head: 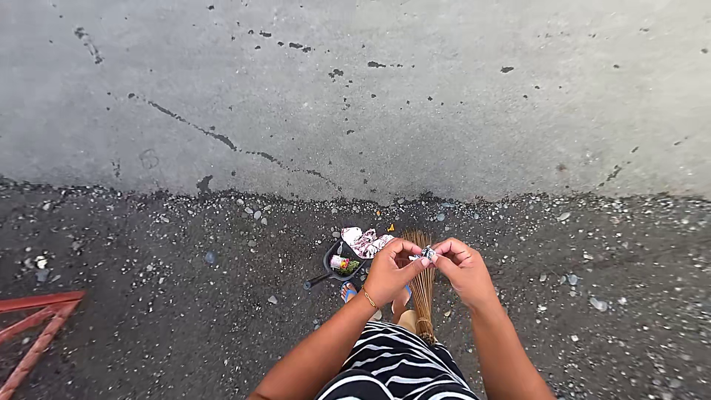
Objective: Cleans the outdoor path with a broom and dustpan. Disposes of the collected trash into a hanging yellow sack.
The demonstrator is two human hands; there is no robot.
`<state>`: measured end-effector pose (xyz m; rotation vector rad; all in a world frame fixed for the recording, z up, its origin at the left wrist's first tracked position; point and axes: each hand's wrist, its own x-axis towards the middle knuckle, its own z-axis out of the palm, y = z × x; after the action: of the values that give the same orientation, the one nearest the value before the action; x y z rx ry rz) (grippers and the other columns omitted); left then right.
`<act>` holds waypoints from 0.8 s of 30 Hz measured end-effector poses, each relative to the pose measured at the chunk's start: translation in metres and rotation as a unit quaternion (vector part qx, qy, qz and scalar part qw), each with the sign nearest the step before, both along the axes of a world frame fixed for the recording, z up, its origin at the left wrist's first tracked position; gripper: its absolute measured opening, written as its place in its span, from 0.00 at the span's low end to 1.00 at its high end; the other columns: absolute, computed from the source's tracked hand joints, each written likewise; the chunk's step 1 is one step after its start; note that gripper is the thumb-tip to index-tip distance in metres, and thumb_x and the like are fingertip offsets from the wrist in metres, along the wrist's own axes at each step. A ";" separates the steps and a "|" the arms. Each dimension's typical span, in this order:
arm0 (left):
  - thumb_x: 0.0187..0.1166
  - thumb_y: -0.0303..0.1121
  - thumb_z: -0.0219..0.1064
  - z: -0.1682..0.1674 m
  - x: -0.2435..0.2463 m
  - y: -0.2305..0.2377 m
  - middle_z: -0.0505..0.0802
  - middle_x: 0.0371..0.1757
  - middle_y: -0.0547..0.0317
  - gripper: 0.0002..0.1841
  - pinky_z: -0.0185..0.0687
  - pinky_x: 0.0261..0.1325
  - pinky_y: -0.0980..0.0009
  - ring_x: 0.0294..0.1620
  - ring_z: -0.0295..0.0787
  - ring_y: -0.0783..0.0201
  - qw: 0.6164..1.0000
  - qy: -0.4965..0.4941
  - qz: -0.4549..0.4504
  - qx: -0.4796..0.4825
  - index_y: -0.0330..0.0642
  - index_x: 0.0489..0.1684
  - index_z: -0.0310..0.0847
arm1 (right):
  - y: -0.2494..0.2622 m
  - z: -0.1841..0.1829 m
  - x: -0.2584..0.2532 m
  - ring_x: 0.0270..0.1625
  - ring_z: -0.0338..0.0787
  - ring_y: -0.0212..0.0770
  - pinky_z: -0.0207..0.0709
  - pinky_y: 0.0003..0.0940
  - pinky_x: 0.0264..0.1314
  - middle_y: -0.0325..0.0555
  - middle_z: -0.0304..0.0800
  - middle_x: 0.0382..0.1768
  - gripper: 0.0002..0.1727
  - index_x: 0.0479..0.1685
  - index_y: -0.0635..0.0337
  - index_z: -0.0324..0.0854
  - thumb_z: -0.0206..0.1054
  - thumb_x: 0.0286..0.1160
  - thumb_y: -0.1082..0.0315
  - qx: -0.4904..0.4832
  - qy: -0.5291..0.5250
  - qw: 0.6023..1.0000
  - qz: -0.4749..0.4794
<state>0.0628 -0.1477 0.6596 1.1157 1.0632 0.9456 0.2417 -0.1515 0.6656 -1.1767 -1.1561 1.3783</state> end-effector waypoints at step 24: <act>0.78 0.25 0.65 -0.006 0.003 -0.001 0.91 0.43 0.55 0.05 0.85 0.59 0.73 0.49 0.89 0.70 0.976 0.103 0.089 0.170 0.32 0.41 0.85 | 0.011 0.016 -0.013 0.19 0.87 0.30 0.84 0.23 0.25 0.39 0.89 0.20 0.12 0.31 0.63 0.81 0.62 0.86 0.70 -0.206 0.014 0.978 0.005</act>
<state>0.0656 -0.1490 0.6533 1.4402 1.2143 1.2058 0.2284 -0.1408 0.6813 -1.4332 -0.8783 1.6894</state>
